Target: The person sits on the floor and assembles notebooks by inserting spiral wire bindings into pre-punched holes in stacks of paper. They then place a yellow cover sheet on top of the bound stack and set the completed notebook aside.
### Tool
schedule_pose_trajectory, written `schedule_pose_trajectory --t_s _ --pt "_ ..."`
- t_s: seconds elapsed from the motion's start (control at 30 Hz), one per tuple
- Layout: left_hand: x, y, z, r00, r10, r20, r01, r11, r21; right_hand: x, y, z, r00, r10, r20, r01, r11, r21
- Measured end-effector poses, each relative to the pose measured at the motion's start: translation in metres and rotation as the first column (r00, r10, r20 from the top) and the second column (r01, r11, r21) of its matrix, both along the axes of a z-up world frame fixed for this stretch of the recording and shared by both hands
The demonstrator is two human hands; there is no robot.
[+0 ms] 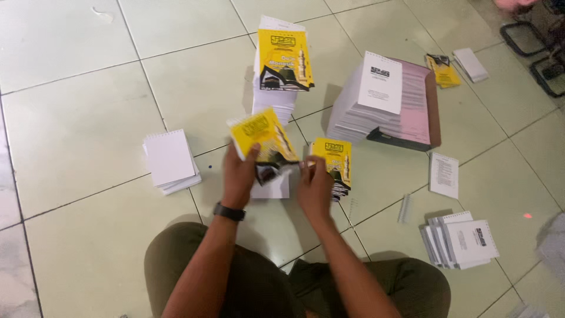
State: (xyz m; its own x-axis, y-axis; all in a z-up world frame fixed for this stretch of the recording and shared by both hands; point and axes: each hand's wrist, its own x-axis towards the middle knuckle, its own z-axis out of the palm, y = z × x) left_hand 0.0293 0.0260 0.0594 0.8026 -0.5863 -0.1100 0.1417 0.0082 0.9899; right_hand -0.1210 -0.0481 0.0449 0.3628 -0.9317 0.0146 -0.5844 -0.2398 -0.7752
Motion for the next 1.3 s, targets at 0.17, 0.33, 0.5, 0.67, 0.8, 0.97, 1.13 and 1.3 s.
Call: schedule_pose_trajectory --t_s 0.17,0.33,0.5,0.67,0.8,0.97,1.13,1.3 --pt "0.024 0.023 0.023 0.998 0.066 -0.018 -0.068 0.990 -0.123 0.019 0.026 -0.084 0.974 0.097 -0.203 -0.060 0.982 0.178" --pt "0.019 0.023 0.031 0.975 0.056 -0.217 -0.098 0.977 -0.189 0.031 0.041 -0.056 0.962 0.053 -0.269 -0.002 0.982 0.187" --pt "0.016 0.017 0.037 0.979 0.044 -0.199 -0.073 0.987 -0.141 0.025 0.029 -0.071 0.982 -0.117 -0.146 0.148 0.963 0.226" --pt "0.023 0.020 0.038 0.974 0.049 -0.223 -0.088 0.982 -0.169 -0.003 0.019 -0.083 0.991 -0.132 -0.022 0.133 0.979 0.155" --pt "0.023 0.024 0.046 0.973 0.079 -0.215 -0.113 0.982 -0.153 -0.040 0.030 -0.037 0.967 -0.254 0.011 0.255 0.967 -0.023" --pt "0.004 0.020 0.051 0.979 -0.045 -0.199 0.010 0.985 -0.171 -0.093 -0.010 -0.012 0.911 -0.339 0.234 0.342 0.939 0.028" --pt "-0.035 0.007 0.026 0.939 -0.229 -0.258 0.173 0.959 -0.223 -0.069 -0.006 0.037 0.964 -0.220 0.151 0.215 0.975 0.051" --pt "-0.066 0.009 0.026 0.915 -0.327 -0.236 0.308 0.945 -0.114 -0.052 0.023 0.059 0.965 -0.229 0.125 0.210 0.966 0.151"
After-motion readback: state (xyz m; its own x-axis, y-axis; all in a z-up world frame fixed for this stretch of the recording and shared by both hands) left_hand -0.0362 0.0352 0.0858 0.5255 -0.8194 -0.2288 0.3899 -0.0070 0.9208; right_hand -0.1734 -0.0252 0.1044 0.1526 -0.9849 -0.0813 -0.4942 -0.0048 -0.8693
